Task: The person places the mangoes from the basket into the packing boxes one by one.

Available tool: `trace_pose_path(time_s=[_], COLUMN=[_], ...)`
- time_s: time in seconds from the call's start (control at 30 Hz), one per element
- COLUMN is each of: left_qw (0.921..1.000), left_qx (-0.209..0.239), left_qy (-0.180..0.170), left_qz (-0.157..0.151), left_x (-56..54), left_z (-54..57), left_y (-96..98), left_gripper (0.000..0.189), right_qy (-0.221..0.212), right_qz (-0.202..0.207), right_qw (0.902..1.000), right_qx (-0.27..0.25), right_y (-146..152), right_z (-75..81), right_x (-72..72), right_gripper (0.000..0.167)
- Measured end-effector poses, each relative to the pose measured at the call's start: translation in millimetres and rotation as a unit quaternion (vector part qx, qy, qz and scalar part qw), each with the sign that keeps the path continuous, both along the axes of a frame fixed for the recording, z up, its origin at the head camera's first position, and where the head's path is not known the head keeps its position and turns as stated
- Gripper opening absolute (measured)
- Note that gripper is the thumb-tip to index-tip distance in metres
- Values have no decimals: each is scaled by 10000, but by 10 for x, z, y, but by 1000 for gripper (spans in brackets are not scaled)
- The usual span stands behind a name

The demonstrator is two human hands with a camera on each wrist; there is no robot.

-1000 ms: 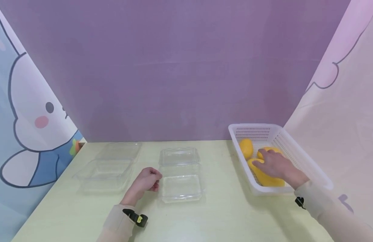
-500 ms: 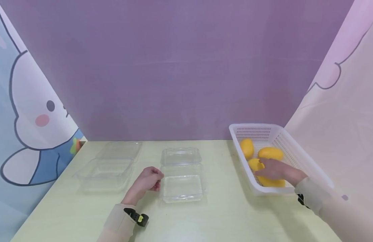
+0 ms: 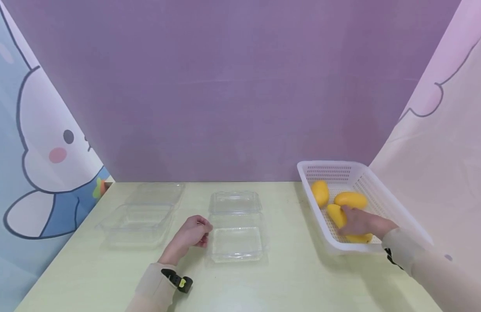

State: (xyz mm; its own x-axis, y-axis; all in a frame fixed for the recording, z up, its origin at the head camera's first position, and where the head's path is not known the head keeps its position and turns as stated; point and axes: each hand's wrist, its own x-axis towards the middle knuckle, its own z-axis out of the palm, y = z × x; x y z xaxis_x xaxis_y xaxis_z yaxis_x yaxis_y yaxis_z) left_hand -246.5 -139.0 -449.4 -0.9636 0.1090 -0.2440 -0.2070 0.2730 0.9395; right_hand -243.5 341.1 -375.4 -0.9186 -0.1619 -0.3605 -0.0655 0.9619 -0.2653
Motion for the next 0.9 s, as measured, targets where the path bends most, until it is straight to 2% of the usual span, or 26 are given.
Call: trace_pose_path(time_s=[0.17, 0.4, 0.77, 0.9], left_qw=[10000, 10000, 9999, 9999], left_qx=[-6, 14, 48, 24], left_qy=[8, 97, 142, 168], left_qz=[-19, -7, 22, 24], left_x=[6, 4, 4, 12], left_z=[-9, -10, -10, 2], left_y=[11, 19, 28, 29], left_gripper=[11, 11, 10, 11], right_qy=[-37, -378, -568, -479], right_qz=[-32, -513, -543, -444], right_qw=[9999, 9979, 9943, 9941], right_qx=[136, -112, -719, -866], right_y=[11, 21, 22, 31], right_z=[-5, 60, 113, 115], right_x=[-19, -22, -8, -12], right_gripper=[94, 92, 88, 85])
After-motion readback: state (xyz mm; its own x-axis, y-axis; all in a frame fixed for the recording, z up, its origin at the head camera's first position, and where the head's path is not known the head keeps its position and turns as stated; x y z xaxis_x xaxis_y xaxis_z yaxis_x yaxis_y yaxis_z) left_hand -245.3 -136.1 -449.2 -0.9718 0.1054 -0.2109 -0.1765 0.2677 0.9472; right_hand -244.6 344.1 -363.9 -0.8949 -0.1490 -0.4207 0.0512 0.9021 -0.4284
